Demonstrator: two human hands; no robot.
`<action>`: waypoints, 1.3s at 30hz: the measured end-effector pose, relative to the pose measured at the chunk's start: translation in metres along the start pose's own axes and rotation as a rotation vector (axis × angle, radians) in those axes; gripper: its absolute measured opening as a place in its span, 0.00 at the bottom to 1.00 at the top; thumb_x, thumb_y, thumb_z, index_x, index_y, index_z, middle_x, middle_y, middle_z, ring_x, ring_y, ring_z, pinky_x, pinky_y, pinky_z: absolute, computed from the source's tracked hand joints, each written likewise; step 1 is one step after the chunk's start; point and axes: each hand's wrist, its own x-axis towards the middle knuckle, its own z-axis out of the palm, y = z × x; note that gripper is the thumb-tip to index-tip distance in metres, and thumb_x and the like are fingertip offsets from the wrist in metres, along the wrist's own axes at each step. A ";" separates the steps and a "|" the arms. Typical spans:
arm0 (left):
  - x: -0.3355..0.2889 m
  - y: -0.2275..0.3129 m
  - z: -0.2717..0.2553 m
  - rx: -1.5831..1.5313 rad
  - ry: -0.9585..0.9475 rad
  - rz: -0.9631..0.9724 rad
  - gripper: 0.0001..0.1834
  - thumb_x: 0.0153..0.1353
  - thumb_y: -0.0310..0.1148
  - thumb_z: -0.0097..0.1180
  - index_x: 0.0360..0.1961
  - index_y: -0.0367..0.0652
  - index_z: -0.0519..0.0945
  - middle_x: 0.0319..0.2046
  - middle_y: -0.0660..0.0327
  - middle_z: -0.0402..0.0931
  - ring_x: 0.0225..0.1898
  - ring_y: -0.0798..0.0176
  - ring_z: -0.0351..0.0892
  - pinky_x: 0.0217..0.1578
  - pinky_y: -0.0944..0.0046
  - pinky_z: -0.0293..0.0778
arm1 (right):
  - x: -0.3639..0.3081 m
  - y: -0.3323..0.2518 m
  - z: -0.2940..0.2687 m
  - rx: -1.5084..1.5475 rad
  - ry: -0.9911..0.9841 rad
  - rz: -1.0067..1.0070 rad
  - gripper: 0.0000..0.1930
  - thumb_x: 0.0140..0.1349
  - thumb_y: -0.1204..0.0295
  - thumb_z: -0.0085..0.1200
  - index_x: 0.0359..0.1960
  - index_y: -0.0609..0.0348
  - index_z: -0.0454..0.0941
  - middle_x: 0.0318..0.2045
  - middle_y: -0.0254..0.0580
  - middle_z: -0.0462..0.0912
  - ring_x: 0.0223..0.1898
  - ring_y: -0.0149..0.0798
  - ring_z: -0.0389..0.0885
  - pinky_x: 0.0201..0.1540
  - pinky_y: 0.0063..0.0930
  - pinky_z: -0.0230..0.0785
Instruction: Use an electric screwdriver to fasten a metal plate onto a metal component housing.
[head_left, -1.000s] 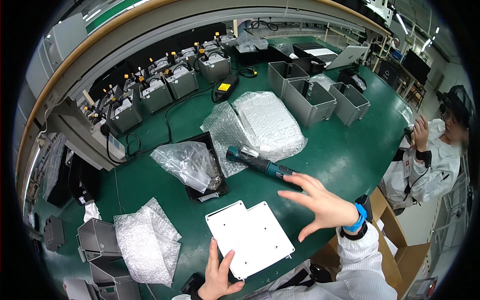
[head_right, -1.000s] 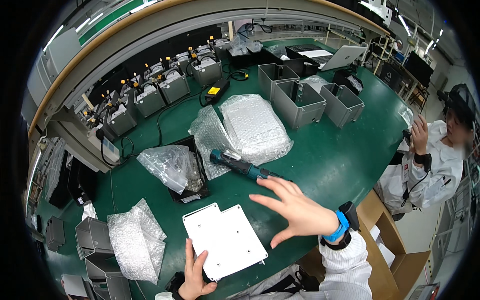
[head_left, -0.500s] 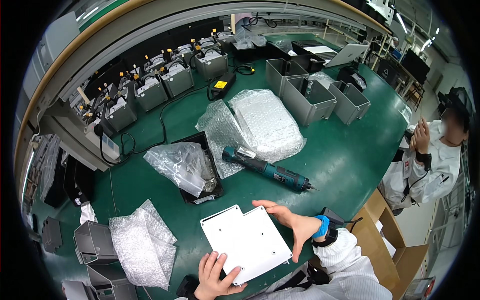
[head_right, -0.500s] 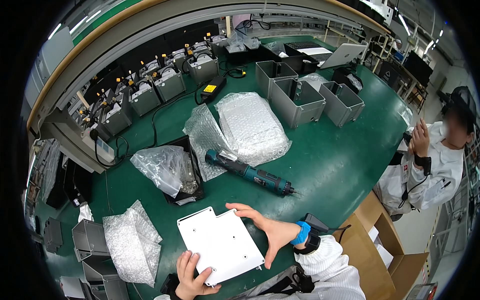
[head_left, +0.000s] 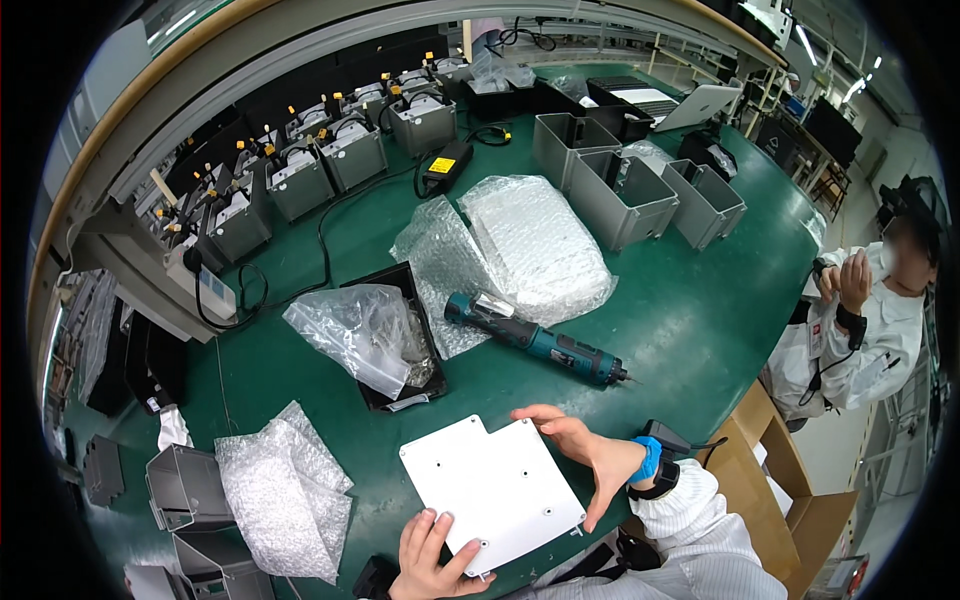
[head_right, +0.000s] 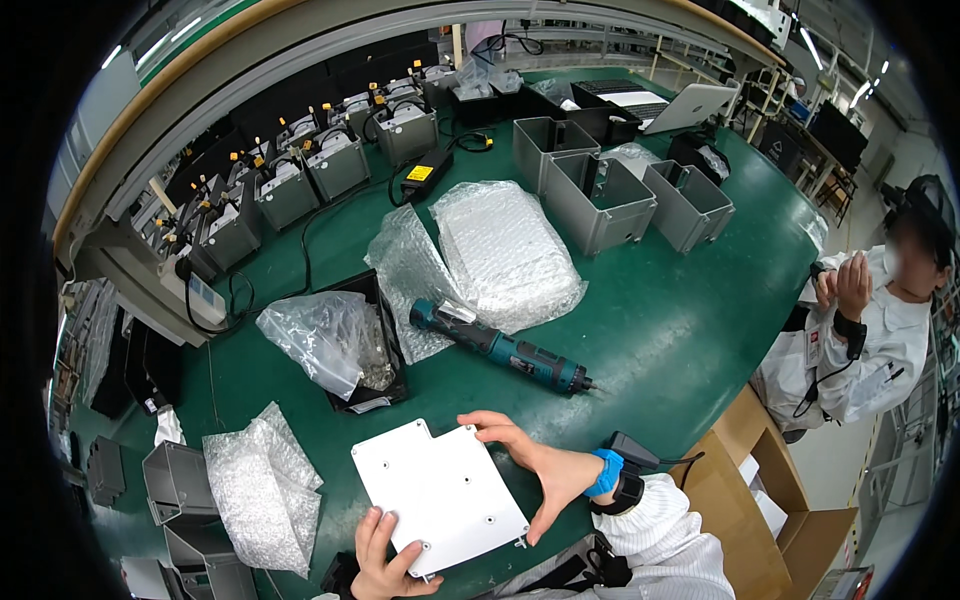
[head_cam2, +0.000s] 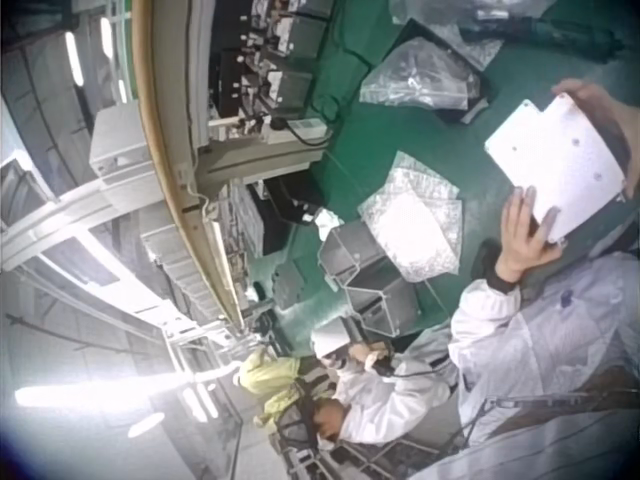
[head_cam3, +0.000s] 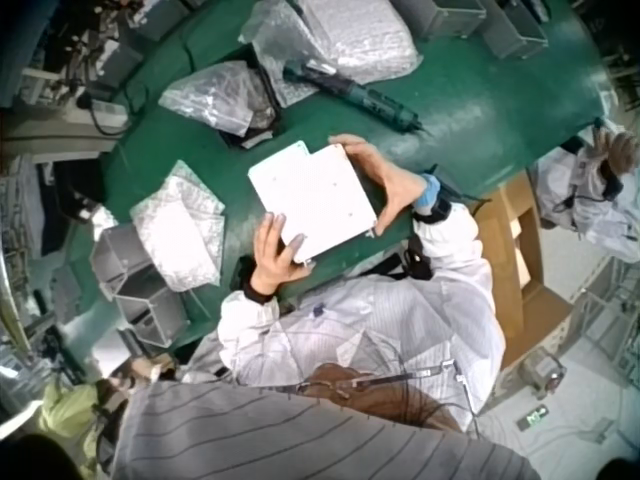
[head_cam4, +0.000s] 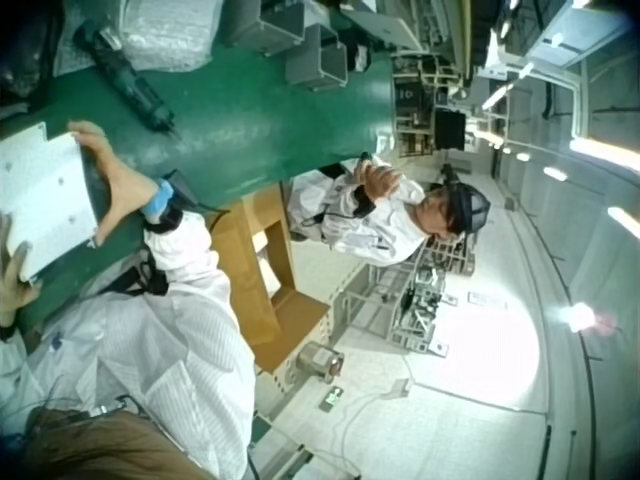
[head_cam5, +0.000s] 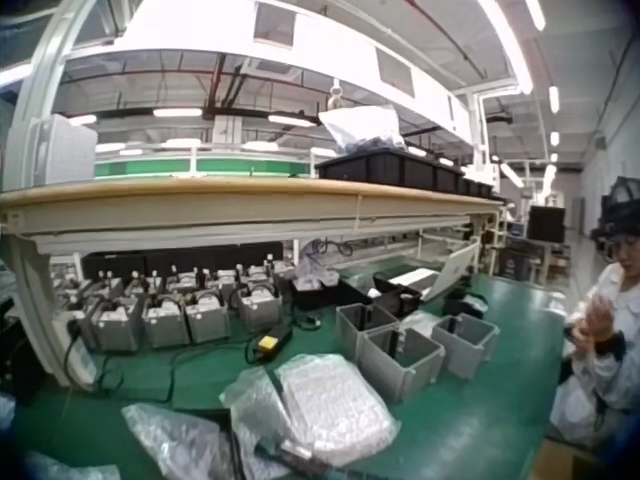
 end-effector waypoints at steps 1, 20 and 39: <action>0.000 0.000 0.000 0.002 -0.007 0.003 0.28 0.56 0.55 0.48 0.50 0.46 0.73 0.54 0.40 0.64 0.56 0.37 0.64 0.47 0.46 0.64 | 0.000 0.000 0.000 -0.005 -0.001 0.001 0.64 0.23 0.57 0.77 0.64 0.47 0.44 0.64 0.52 0.38 0.67 0.51 0.35 0.64 0.45 0.31; 0.003 0.001 -0.005 -0.028 -0.035 0.006 0.27 0.57 0.53 0.50 0.50 0.44 0.73 0.56 0.40 0.62 0.57 0.41 0.63 0.48 0.49 0.65 | -0.001 0.003 0.000 -0.021 -0.003 0.005 0.64 0.21 0.59 0.77 0.63 0.45 0.44 0.63 0.51 0.39 0.65 0.51 0.38 0.64 0.44 0.33; -0.008 -0.001 -0.004 -0.250 -0.084 -0.197 0.28 0.51 0.53 0.57 0.49 0.48 0.74 0.55 0.44 0.63 0.59 0.40 0.60 0.52 0.47 0.64 | 0.001 0.005 -0.002 -0.096 -0.009 -0.024 0.64 0.19 0.56 0.78 0.62 0.42 0.46 0.61 0.51 0.41 0.64 0.54 0.40 0.63 0.49 0.37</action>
